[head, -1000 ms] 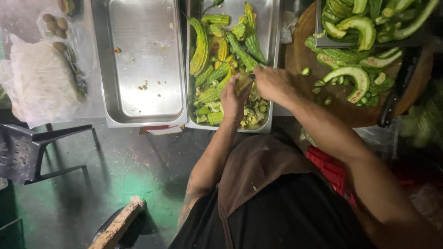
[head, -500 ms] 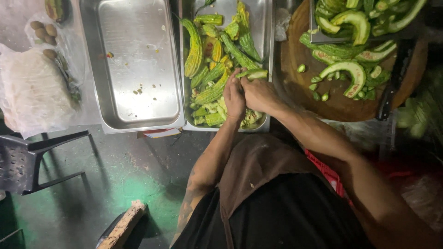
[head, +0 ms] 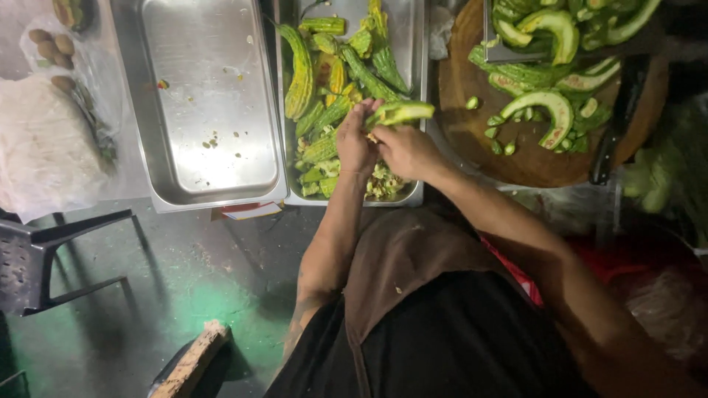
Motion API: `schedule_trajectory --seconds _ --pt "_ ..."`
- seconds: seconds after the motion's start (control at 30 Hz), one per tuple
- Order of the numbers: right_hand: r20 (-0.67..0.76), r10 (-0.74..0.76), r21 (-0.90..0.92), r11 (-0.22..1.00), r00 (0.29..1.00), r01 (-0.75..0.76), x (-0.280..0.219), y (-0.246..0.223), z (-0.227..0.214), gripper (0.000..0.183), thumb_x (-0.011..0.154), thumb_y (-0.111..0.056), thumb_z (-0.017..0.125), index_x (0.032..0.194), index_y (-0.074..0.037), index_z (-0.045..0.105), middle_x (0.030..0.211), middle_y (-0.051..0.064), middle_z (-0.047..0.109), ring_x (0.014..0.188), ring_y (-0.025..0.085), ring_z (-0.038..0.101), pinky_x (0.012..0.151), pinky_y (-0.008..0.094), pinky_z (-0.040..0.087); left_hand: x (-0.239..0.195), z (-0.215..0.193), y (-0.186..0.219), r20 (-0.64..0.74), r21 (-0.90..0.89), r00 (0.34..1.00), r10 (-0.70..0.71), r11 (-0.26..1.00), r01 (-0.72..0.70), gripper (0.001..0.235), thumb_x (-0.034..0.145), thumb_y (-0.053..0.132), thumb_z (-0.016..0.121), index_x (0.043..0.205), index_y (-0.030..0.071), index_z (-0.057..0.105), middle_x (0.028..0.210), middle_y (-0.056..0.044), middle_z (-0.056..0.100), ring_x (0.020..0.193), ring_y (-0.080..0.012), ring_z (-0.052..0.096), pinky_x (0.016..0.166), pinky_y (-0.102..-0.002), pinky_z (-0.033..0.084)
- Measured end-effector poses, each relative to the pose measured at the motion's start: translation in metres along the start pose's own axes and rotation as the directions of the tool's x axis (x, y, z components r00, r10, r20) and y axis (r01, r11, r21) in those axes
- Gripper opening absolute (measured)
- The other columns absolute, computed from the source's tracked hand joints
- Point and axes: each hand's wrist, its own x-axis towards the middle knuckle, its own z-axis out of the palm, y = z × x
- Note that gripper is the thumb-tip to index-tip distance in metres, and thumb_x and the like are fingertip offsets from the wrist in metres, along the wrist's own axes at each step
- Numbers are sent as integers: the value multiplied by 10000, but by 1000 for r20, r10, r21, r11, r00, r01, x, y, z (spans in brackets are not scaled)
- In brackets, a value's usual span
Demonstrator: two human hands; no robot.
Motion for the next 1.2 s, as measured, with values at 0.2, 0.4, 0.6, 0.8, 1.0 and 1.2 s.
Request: schedule_trajectory --seconds 0.2,0.4,0.6,0.8,1.0,1.2 --pt "-260 -234 135 952 937 275 0 43 12 220 932 -83 656 1137 -62 732 955 272 726 934 488 694 744 550 569 9 -19 40 -166 56 985 -42 997 52 360 1029 284 609 1194 -20 709 1160 -199 748 991 -315 747 739 -506 639" --pt "-459 -147 -55 989 876 137 11 72 17 450 901 -454 813 1141 -97 683 1125 130 620 931 373 684 739 464 561 -12 -8 82 -73 198 988 -133 969 145 420 1024 407 601 1110 13 717 1103 -148 768 765 -227 755 586 -324 644" --pt "-206 82 334 942 975 -9 14 48 24 328 891 -384 825 1022 -108 706 749 158 678 686 317 662 594 428 461 -29 -5 74 80 -15 988 -134 991 136 756 1050 466 577 1546 -48 330 1444 -296 555 1290 -507 573 981 -662 552" --pt "-93 432 924 374 897 -84 14 6 20 123 1045 -250 646 1006 -141 604 785 -29 700 553 23 629 427 157 423 -69 34 61 74 378 983 -167 917 127 999 925 413 747 1608 -52 185 1606 -392 233 1433 -556 332 1143 -667 334" --pt "-182 248 253 947 951 -198 12 78 44 578 1146 -456 361 796 -139 696 622 34 698 683 252 735 633 388 573 -34 -37 20 119 551 960 254 787 -277 333 1043 107 583 1354 -12 598 1225 -257 669 1185 -354 649 1015 -530 510" --pt "-369 -192 -149 978 909 146 23 43 12 378 1036 -411 611 1277 -126 677 786 171 726 737 400 740 602 463 576 -49 -30 50 307 750 947 92 589 -300 375 1051 355 619 1208 14 620 994 -224 720 952 -368 727 776 -506 560"
